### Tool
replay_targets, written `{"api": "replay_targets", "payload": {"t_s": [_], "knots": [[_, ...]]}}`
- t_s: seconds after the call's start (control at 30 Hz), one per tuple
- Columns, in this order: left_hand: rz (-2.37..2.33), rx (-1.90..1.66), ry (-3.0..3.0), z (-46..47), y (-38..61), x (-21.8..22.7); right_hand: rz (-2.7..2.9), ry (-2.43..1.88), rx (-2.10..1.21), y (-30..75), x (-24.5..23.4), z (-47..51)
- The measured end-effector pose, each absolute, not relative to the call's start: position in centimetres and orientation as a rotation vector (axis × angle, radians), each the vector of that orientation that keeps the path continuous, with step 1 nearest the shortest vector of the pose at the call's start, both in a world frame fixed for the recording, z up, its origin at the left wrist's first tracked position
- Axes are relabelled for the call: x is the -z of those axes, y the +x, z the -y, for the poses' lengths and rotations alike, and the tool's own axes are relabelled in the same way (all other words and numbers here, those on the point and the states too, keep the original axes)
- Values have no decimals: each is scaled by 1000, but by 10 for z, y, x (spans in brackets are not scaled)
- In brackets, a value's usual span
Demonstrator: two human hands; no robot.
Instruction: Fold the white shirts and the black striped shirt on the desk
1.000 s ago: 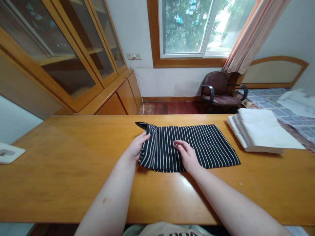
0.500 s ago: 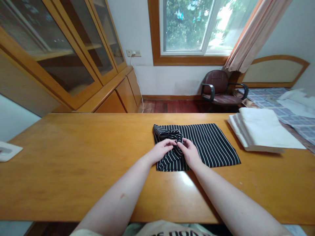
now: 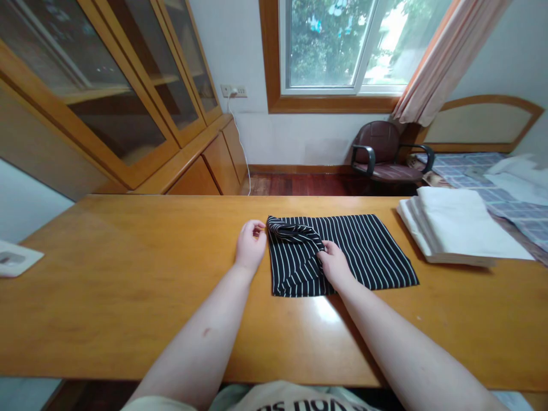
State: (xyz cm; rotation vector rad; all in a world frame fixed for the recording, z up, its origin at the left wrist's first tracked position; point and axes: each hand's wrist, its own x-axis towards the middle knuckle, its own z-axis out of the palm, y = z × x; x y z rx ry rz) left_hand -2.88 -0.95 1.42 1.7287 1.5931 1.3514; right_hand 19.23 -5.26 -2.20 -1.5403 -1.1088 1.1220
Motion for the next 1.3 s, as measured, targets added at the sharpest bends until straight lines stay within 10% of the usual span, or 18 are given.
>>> {"api": "replay_targets", "payload": {"t_s": [0.4,0.8,1.07,1.3], "knots": [[-1172,-490,2436,36,13,-10,1017,-1474,-1249,191,1,56],[-649,-632,2357,43,11,-18,1083,-1522,-1307,192,-10,57],[-1354,-1228,2019,18,-24,-16,929,-1390,-1549,198,-4,55],[-1514,-896,1838,-11,-39,18,795,-1369,-1648,203,-12,53]]}}
